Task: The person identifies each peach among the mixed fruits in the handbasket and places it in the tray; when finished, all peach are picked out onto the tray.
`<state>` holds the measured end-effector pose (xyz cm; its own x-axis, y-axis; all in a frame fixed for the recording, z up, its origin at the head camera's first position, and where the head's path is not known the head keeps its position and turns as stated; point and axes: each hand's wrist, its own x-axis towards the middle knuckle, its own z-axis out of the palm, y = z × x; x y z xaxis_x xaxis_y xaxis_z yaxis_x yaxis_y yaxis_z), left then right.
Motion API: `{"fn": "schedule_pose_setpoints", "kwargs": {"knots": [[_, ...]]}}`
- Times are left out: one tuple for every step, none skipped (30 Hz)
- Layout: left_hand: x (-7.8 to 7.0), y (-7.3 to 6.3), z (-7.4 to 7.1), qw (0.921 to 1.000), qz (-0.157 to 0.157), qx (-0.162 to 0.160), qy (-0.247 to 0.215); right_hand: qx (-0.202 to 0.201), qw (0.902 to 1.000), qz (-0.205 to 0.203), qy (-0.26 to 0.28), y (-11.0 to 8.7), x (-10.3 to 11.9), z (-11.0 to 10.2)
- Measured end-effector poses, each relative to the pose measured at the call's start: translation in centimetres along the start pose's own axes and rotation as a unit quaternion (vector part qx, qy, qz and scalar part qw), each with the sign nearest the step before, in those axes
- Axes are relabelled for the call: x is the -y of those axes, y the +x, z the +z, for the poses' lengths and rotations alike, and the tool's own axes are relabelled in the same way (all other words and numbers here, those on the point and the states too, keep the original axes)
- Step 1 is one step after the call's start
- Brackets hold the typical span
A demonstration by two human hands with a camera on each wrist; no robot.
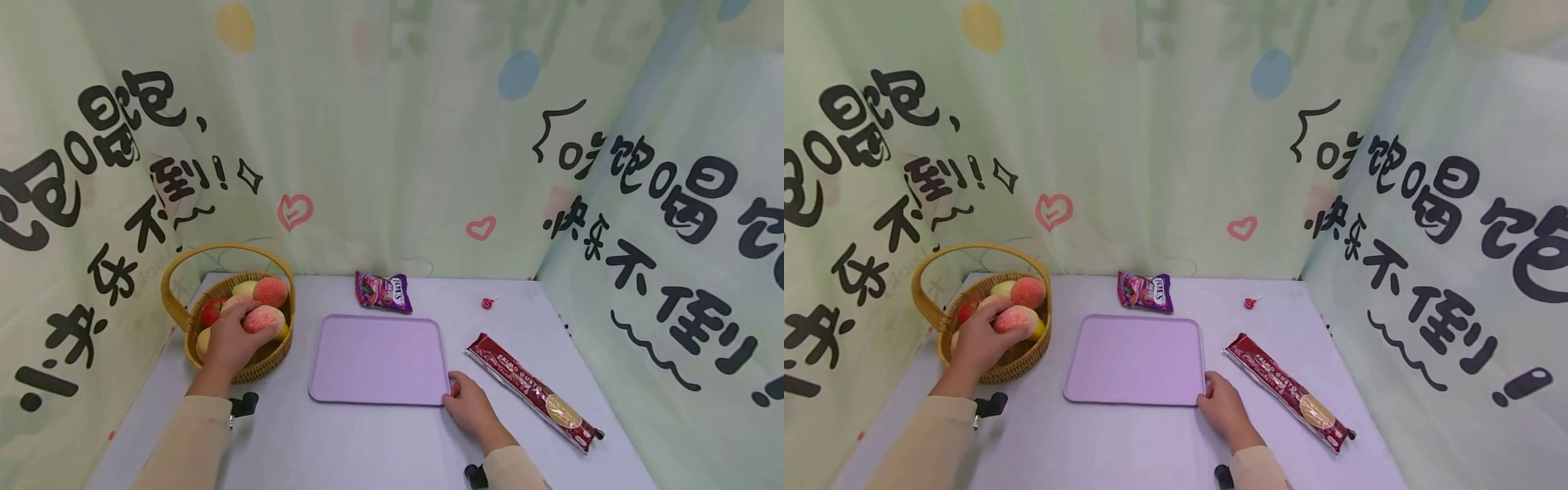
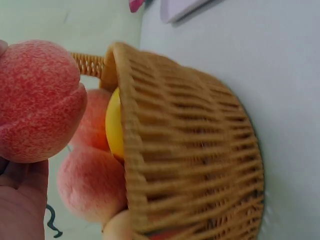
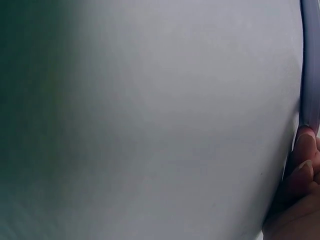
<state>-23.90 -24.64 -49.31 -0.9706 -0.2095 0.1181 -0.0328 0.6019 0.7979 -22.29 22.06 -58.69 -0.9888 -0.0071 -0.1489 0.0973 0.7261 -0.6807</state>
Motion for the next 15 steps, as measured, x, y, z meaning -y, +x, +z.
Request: {"fn": "schedule_pose_setpoints", "kwargs": {"knots": [[-0.1,0.0,0.2,1.0000,0.007,-0.004,-0.001,0.002,1.0000,0.000,0.001,0.0,0.0,0.0],[-0.2,0.1,0.3,0.9999,0.013,-0.006,-0.005,0.003,1.0000,-0.001,0.002,-0.1,0.0,0.1],[-0.3,0.1,0.4,0.9997,0.020,-0.008,-0.008,0.004,1.0000,-0.001,0.003,-0.1,0.0,0.1],[-0.5,0.1,0.6,0.9996,0.026,-0.009,-0.009,0.006,1.0000,0.001,0.004,-0.1,0.0,0.1],[-0.7,0.1,0.8,0.9994,0.031,-0.009,-0.010,0.007,1.0000,0.001,0.004,-0.2,0.0,0.1],[-0.8,0.1,0.9,0.9993,0.036,-0.008,-0.011,0.007,1.0000,0.001,0.005,-0.2,0.0,0.2],[-1.0,0.1,1.1,0.9991,0.041,-0.007,-0.011,0.007,1.0000,0.001,0.004,-0.2,-0.1,0.2],[-1.1,0.1,1.3,0.9989,0.045,-0.006,-0.012,0.006,1.0000,0.001,0.004,-0.2,-0.1,0.2],[-1.3,0.0,1.6,0.9987,0.049,-0.005,-0.012,0.006,1.0000,0.001,0.003,-0.2,-0.2,0.2],[-1.5,0.0,1.8,0.9986,0.051,-0.005,-0.013,0.005,1.0000,0.001,0.002,-0.1,-0.2,0.2],[-1.7,-0.1,2.0,0.9984,0.054,-0.005,-0.014,0.004,1.0000,-0.001,0.001,-0.1,-0.2,0.2],[-1.8,-0.1,2.3,0.9983,0.056,-0.006,-0.014,0.004,1.0000,-0.001,0.001,-0.1,-0.2,0.1],[-1.9,-0.1,2.6,0.9980,0.061,-0.007,-0.015,0.003,1.0000,0.000,0.000,-0.1,-0.2,0.1],[-2.1,-0.1,2.9,0.9978,0.063,-0.007,-0.018,0.003,1.0000,0.000,0.000,-0.2,-0.2,0.1],[-2.2,-0.1,3.2,0.9976,0.067,-0.006,-0.020,0.002,1.0000,0.001,0.001,-0.2,-0.2,0.0]]}}
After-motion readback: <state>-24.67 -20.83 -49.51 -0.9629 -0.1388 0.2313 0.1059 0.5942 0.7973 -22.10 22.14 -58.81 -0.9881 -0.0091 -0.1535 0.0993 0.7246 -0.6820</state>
